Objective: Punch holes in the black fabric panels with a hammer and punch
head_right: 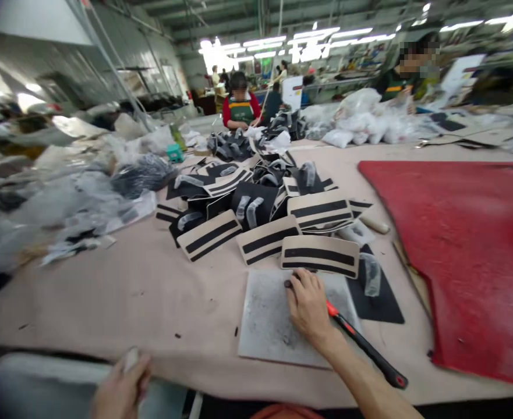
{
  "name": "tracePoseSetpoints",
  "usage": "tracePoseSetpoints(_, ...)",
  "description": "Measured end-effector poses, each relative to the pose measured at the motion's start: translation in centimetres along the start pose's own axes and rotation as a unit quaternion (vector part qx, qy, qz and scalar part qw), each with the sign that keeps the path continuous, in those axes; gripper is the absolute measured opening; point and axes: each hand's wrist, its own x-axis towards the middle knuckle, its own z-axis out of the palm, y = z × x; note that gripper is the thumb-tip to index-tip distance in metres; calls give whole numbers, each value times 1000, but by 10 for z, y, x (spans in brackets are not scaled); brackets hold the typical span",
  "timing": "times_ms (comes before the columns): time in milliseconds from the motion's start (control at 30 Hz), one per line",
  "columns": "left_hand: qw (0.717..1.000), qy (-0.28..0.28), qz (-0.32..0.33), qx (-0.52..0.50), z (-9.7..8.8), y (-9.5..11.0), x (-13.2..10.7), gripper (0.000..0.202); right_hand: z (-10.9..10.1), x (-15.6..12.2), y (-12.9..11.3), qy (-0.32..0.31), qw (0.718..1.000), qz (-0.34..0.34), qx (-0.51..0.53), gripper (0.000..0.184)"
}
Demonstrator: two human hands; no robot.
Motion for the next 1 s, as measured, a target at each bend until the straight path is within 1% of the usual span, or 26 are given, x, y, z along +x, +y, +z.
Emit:
tracePoseSetpoints(33, 999, -46, 1, 1, 38, 9, 5, 48, -4, 2, 5, -8, 1000, 24, -12, 24)
tracePoseSetpoints(67, 994, -107, 26, 15, 78, 23, 7, 44, -8, 2, 11, -20, 998, 45, -26, 23)
tracePoseSetpoints(100, 985, -151, 76, 38, 117, 40, 6, 39, -11, 1, 17, -36, 997, 61, -40, 23)
tracePoseSetpoints(133, 972, -184, 135, 58, 155, 59, 4, 34, -14, -3, 23, -52, 995, 73, -53, 25)
tracePoseSetpoints(167, 953, -218, 199, 71, 189, 78, 0, 29, -16, -8, 29, -67, 993, 79, -64, 26)
tracePoseSetpoints(200, 933, -244, 251, 84, 221, 95, -5, 26, -18, -14, 33, -80, 991, 81, -73, 25)
tracePoseSetpoints(233, 914, -268, 287, 105, 249, 109, -10, 22, -19, -20, 37, -88, 989, 83, -81, 22)
tracePoseSetpoints(300, 876, -302, 337, 166, 295, 128, -18, 20, -20, -32, 41, -92, 987, 90, -96, 18)
tracePoseSetpoints(333, 860, -312, 352, 201, 313, 134, -22, 19, -20, -36, 43, -90, 986, 95, -104, 18)
tracePoseSetpoints(400, 832, -319, 372, 260, 338, 140, -29, 14, -22, -41, 46, -80, 983, 110, -122, 21)
tracePoseSetpoints(433, 823, -315, 381, 280, 345, 143, -31, 13, -23, -42, 48, -76, 981, 116, -133, 21)
tracePoseSetpoints(467, 818, -307, 391, 290, 349, 146, -33, 14, -24, -43, 51, -71, 979, 123, -144, 22)
tracePoseSetpoints(500, 817, -291, 405, 290, 349, 149, -33, 15, -26, -44, 53, -66, 978, 130, -153, 23)
tracePoseSetpoints(533, 818, -272, 423, 280, 344, 154, -33, 16, -27, -45, 57, -60, 976, 137, -160, 23)
tracePoseSetpoints(567, 819, -252, 444, 263, 336, 158, -32, 17, -28, -46, 60, -55, 974, 145, -164, 24)
tracePoseSetpoints(600, 817, -233, 469, 241, 324, 163, -30, 18, -29, -47, 63, -51, 973, 151, -164, 24)
tracePoseSetpoints(667, 801, -201, 530, 190, 290, 169, -28, 19, -30, -48, 67, -43, 973, 162, -159, 24)
tracePoseSetpoints(733, 765, -185, 600, 140, 247, 166, -28, 16, -31, -47, 69, -40, 973, 165, -154, 24)
tracePoseSetpoints(767, 740, -182, 637, 117, 225, 159, -30, 16, -32, -47, 69, -40, 973, 165, -155, 24)
tracePoseSetpoints(800, 709, -183, 673, 100, 203, 149, -33, 19, -31, -46, 68, -41, 973, 165, -156, 24)
tracePoseSetpoints(867, 641, -180, 739, 102, 168, 119, -44, 30, -29, -45, 66, -43, 972, 165, -159, 26)
tracePoseSetpoints(900, 608, -179, 763, 123, 156, 101, -51, 34, -27, -44, 64, -37, 973, 168, -155, 27)
tracePoseSetpoints(933, 586, -182, 775, 149, 147, 81, -58, 37, -25, -44, 62, -24, 974, 171, -147, 28)
tracePoseSetpoints(967, 571, -192, 778, 176, 142, 62, -65, 38, -22, -43, 59, -4, 976, 173, -132, 29)
tracePoseSetpoints(1000, 564, -204, 775, 200, 140, 44, -71, 38, -20, -42, 56, 22, 979, 172, -108, 30)
